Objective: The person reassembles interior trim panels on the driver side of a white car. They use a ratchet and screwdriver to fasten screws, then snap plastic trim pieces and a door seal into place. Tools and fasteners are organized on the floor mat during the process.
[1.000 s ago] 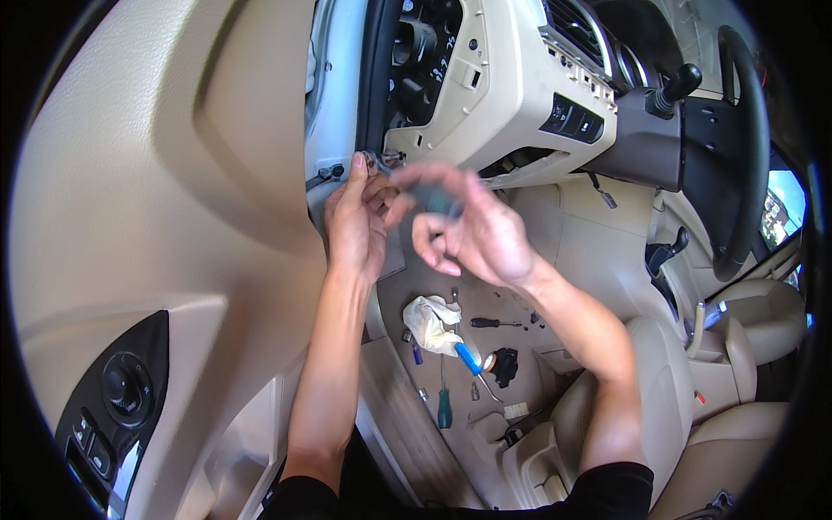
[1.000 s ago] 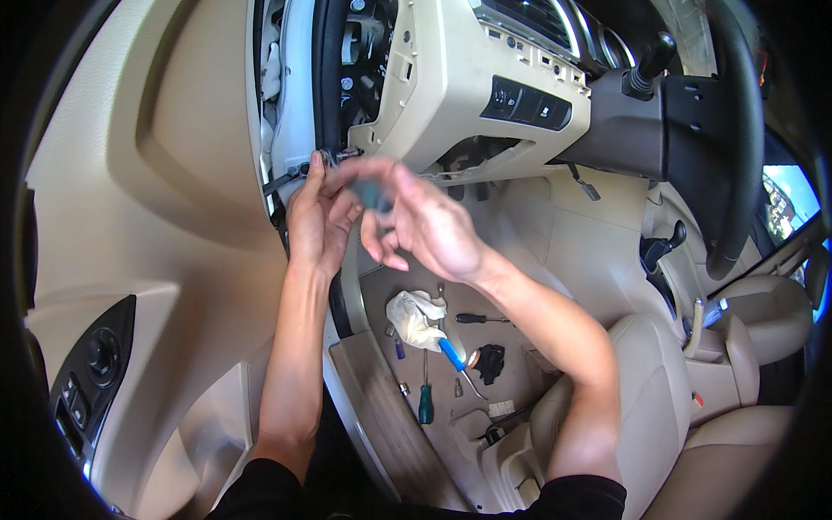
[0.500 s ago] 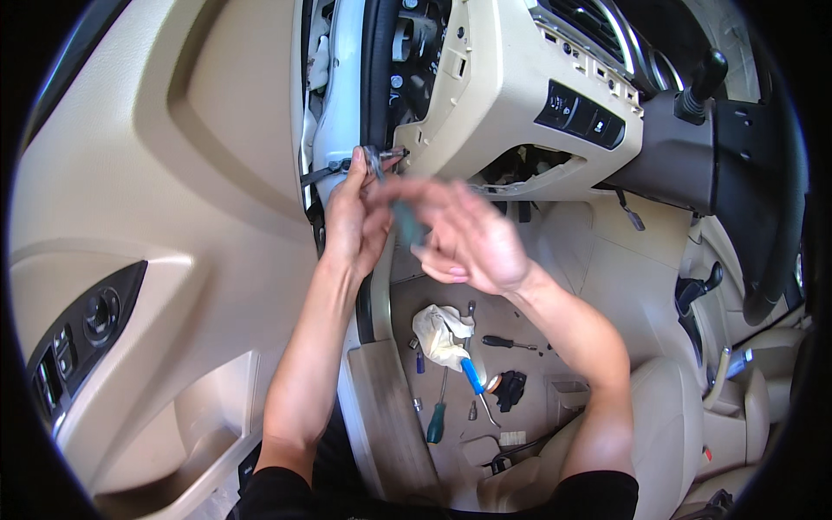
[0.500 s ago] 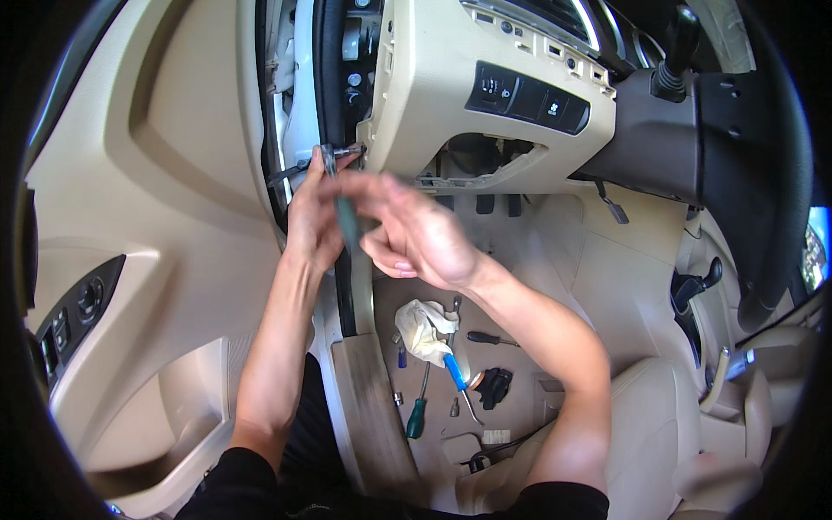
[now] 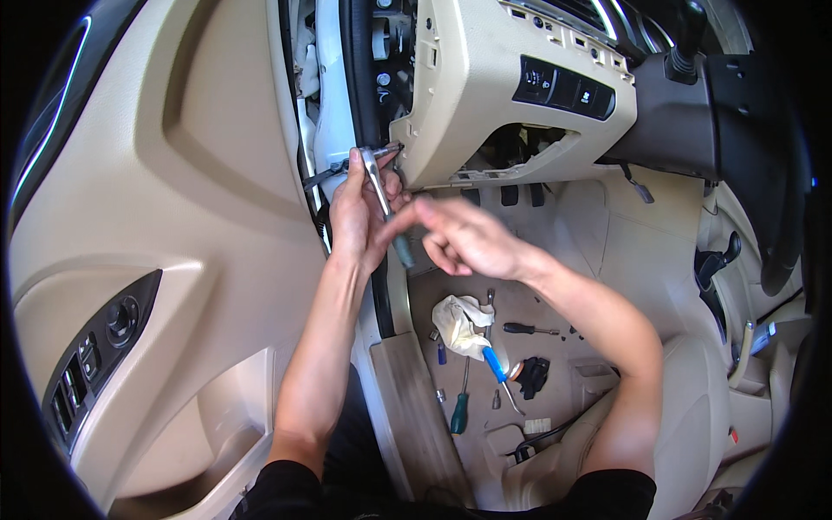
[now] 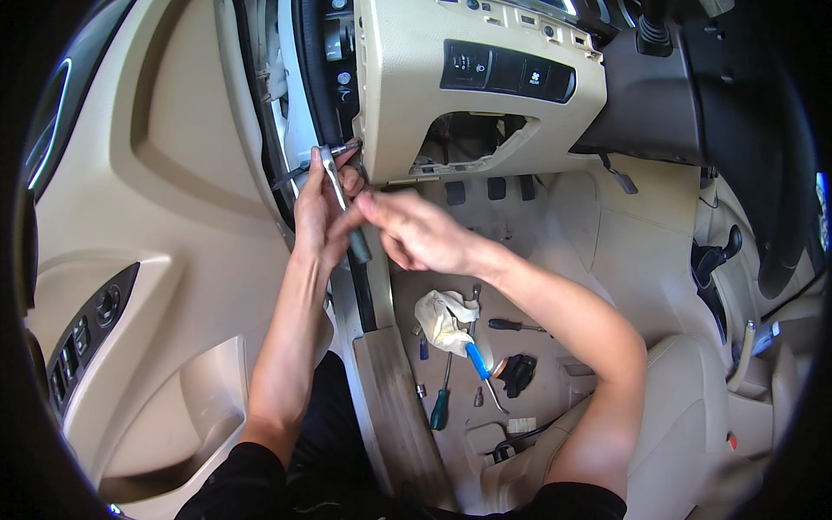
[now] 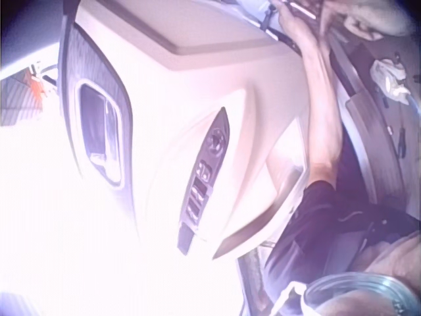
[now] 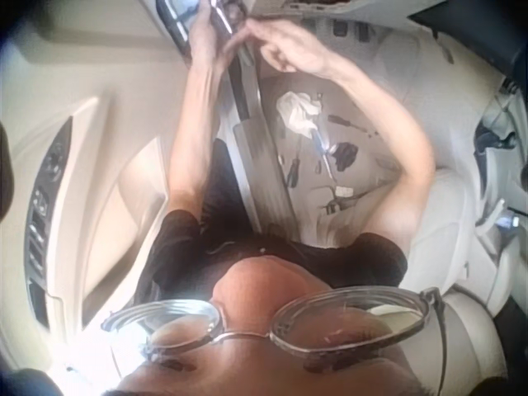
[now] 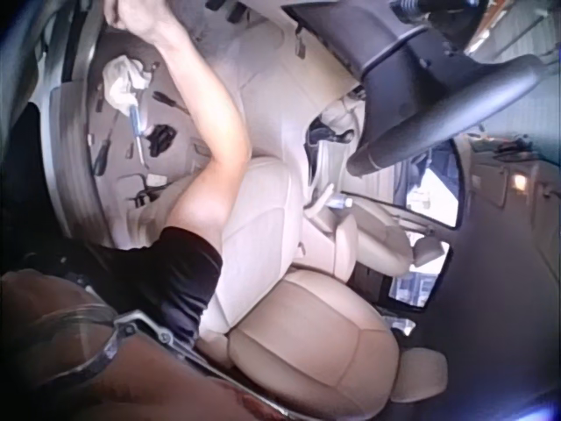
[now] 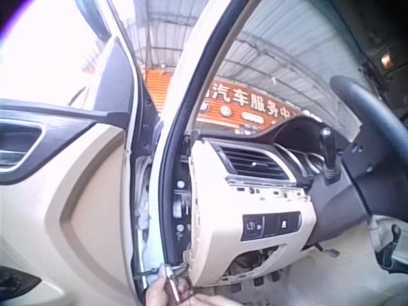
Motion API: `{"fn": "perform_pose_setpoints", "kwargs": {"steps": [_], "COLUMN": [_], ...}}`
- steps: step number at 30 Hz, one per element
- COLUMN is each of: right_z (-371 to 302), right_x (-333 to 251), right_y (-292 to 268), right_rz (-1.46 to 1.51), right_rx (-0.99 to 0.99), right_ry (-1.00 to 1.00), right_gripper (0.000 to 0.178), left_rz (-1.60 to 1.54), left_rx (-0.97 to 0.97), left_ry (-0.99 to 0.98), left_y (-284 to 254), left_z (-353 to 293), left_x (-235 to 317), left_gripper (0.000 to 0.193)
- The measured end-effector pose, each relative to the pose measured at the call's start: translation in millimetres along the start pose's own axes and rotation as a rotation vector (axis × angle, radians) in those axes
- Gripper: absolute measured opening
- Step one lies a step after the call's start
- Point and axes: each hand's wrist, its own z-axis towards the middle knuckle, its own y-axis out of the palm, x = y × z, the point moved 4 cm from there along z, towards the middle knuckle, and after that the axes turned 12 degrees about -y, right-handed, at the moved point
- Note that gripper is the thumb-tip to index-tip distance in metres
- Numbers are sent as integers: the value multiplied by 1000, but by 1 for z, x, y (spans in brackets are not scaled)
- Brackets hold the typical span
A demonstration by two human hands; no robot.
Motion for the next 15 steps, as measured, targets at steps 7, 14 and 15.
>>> {"fn": "perform_pose_setpoints", "kwargs": {"steps": [7, 14, 15], "right_z": [4, 13, 14], "right_x": [-13, 23, 24], "right_y": [-4, -5, -3], "right_rz": [395, 0, -22], "right_rx": [146, 90, 73], "right_ry": [-418, -81, -184], "right_gripper": [69, 33, 30], "left_rz": [2, 47, 71], "left_rx": [-40, -1, -12], "left_ry": [23, 49, 64], "left_y": [-4, 1, 1], "left_z": [2, -2, -2], "left_x": [2, 1, 2], "left_gripper": [62, 63, 64]}}
